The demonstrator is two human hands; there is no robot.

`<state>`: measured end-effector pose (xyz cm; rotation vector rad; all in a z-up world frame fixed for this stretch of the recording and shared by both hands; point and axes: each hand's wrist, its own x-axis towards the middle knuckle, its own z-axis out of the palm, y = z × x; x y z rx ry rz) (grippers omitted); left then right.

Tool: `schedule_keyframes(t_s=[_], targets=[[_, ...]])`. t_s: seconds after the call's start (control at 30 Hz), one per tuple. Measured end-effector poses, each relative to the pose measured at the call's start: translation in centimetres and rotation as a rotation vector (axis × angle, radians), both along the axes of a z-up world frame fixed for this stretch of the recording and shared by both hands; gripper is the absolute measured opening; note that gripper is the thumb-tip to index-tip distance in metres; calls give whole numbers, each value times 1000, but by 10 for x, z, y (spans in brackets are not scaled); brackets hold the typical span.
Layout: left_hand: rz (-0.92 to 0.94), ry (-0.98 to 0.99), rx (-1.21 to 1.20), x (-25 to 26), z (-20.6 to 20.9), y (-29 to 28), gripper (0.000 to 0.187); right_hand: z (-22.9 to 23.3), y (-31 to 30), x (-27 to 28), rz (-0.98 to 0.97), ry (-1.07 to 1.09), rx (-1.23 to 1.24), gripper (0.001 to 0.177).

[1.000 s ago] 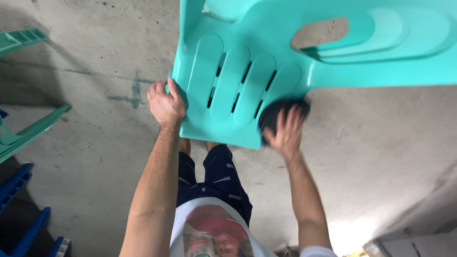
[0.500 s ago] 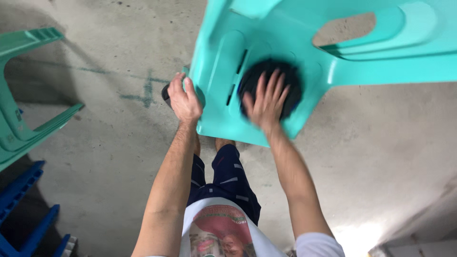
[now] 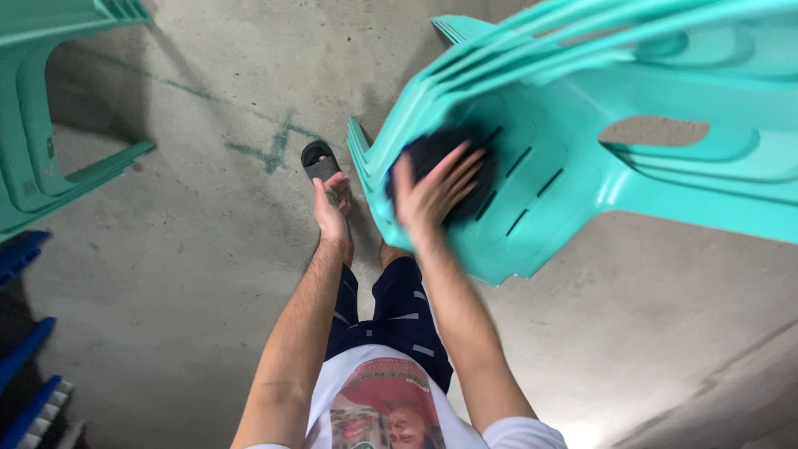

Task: The person wipes down several stacked plastic chairs with a cloth, cleaning the seat and the side edges of the frames.

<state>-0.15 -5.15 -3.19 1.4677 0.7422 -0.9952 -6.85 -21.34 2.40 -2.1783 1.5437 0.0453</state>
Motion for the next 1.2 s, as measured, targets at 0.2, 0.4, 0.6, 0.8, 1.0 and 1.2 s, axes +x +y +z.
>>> schedule_keyframes(t_s=[0.2, 0.4, 0.6, 0.8, 1.0, 1.2], targets=[[-221, -26, -53, -6, -33, 38, 72, 12, 11, 27, -159, 67, 66, 127], [-388, -111, -73, 16, -50, 62, 70, -2, 15, 43, -202, 126, -20, 131], [-317, -93, -88, 38, -60, 63, 64, -11, -31, 64, -257, 35, -90, 125], [-382, -80, -131, 29, -65, 45, 62, 17, 27, 57, -275, 126, 19, 127], [-467, -150, -151, 30, -37, 28, 60, -23, -58, 79, -294, 25, -165, 117], [-679, -432, -66, 18, 32, -17, 65, -26, -70, -31, 297, 12, -216, 106]])
